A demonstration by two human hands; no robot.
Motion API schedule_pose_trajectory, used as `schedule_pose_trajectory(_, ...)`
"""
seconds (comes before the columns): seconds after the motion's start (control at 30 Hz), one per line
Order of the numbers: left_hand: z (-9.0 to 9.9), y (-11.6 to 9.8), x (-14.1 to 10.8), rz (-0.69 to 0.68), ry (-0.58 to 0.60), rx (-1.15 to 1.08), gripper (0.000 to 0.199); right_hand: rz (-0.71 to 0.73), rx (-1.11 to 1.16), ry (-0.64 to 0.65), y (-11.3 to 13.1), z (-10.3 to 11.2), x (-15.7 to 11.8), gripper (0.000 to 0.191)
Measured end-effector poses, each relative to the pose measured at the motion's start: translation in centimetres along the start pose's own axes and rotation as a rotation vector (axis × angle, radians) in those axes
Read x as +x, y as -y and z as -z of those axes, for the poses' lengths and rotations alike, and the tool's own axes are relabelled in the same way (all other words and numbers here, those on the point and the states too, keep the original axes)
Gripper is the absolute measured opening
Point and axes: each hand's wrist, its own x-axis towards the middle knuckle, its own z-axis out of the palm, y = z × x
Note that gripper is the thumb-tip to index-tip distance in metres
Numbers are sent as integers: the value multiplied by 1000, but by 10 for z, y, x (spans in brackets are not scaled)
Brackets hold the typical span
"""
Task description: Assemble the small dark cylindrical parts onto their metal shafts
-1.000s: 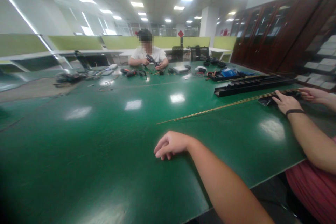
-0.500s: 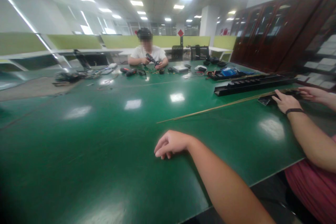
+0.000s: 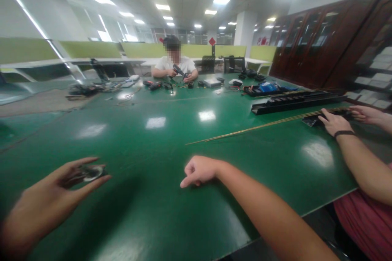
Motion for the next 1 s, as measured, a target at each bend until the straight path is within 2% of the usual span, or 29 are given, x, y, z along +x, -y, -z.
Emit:
schedule_pose_trajectory(0.07, -14, -27, 9, -41, 66, -132, 54, 29, 98, -30, -4, 0, 0, 47)
schedule_pose_trajectory(0.17, -42, -65, 16, -227, 151, -263, 39, 46, 169, -64, -9, -2, -2, 48)
schedule_pose_trajectory(0.3, -79, -93, 10, -404, 263, -231, 21, 82, 150, -118, -12, -4, -8, 49)
schedule_pose_trajectory(0.4, -97, -94, -2, -465, 310, -254, 22, 122, 44, -194, -10, -4, -15, 48)
schedule_pose_trajectory(0.53, -106, -84, -14, -536, 375, -330, 21, 138, -260, -313, -5, -5, -23, 42)
schedule_pose_trajectory(0.67, -110, -79, -16, -529, 310, -337, 34, 105, -470, -388, -4, -8, -24, 42)
schedule_pose_trajectory(0.77, -111, -79, -15, -496, 263, -344, 32, 73, -498, -411, -5, -9, -23, 42)
schedule_pose_trajectory(0.87, -110, -80, -15, -511, 271, -362, 21, 52, -449, -445, -5, -9, -21, 39)
schedule_pose_trajectory(1.0, -109, -81, -16, -543, 299, -374, 21, 86, -365, -460, -4, -11, -21, 34)
